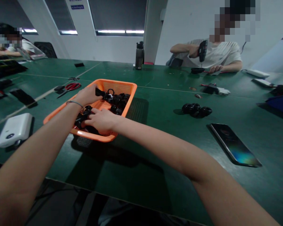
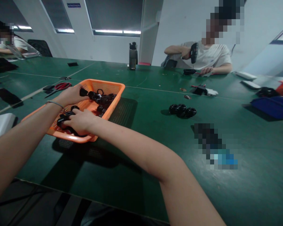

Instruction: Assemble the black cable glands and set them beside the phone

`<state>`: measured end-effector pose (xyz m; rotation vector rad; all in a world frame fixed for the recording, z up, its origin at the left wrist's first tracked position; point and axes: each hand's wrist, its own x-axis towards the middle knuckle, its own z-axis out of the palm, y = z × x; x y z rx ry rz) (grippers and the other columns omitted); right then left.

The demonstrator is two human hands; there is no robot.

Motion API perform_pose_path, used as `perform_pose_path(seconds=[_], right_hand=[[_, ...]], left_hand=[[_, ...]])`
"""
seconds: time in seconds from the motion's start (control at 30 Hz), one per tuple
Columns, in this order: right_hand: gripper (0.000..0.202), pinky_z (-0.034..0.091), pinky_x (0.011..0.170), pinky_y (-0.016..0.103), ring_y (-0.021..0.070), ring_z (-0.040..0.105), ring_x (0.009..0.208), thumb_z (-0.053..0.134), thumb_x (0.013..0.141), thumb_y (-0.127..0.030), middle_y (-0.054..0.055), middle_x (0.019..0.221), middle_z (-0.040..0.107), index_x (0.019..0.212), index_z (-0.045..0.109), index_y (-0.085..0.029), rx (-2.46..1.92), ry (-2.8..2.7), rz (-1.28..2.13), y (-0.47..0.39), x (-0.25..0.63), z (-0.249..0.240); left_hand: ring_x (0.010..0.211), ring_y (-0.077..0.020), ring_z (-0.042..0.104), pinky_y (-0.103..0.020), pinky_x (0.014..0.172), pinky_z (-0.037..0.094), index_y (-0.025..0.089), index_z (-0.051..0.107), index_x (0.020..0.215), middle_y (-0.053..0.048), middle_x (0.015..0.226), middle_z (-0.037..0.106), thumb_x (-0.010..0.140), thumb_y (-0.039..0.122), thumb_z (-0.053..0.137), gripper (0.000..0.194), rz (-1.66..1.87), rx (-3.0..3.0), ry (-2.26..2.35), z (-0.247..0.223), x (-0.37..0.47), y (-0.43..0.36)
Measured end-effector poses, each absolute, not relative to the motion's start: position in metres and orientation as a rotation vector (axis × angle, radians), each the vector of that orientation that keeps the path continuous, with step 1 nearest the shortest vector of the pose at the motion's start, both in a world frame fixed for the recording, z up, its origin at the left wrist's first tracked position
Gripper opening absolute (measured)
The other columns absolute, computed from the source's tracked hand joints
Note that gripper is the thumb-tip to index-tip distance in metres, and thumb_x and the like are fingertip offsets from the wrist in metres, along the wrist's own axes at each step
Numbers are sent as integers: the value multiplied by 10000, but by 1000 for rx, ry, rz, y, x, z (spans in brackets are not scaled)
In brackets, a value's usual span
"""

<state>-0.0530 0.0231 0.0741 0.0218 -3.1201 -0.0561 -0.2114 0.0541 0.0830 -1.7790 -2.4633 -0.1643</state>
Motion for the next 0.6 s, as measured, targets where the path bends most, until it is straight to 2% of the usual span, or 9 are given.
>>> perform_pose_path(seconds=[0.13, 0.3, 0.43, 0.53, 0.6], right_hand=[[274, 443, 853, 431, 304, 436, 1159, 449, 843, -149, 132, 1182, 593, 1016, 660, -121, -299, -2965, -102, 25, -51, 70], [286, 422, 877, 456, 292, 517, 1078, 430, 862, -146, 156, 1093, 640, 1022, 662, -96, -714, -2925, 30, 27, -50, 71], [324, 455, 853, 458, 308, 520, 1082, 415, 859, -128, 191, 1174, 580, 1115, 603, -64, -929, -2771, 73, 34, -44, 74], [384, 475, 834, 452, 333, 526, 1104, 413, 844, -88, 250, 1259, 502, 1204, 529, -27, -1064, -2741, 81, 48, -41, 76], [387, 493, 800, 437, 333, 577, 1045, 431, 829, -82, 293, 1225, 518, 1189, 530, 22, -1070, -2796, 150, 61, -42, 75]], left_hand=[[939, -333, 623, -354, 713, 475, 130, 487, 1133, -171, 1006, 658, 743, 432, 537, 496, -118, -1690, -2502, 87, -206, 52], [976, -341, 610, -353, 729, 485, 86, 507, 1136, -207, 1064, 634, 710, 406, 545, 534, -97, -1634, -2580, 89, -212, 54], [835, -297, 638, -333, 675, 495, 128, 622, 871, -151, 874, 666, 696, 357, 548, 298, 35, -1642, -2846, 89, -221, 53], [707, -263, 625, -326, 602, 492, 178, 616, 713, -91, 681, 629, 684, 378, 559, 210, -18, -1711, -2990, 86, -227, 50], [639, -236, 607, -311, 569, 480, 192, 590, 659, -56, 595, 579, 674, 369, 573, 178, -105, -1729, -3035, 85, -228, 46]])
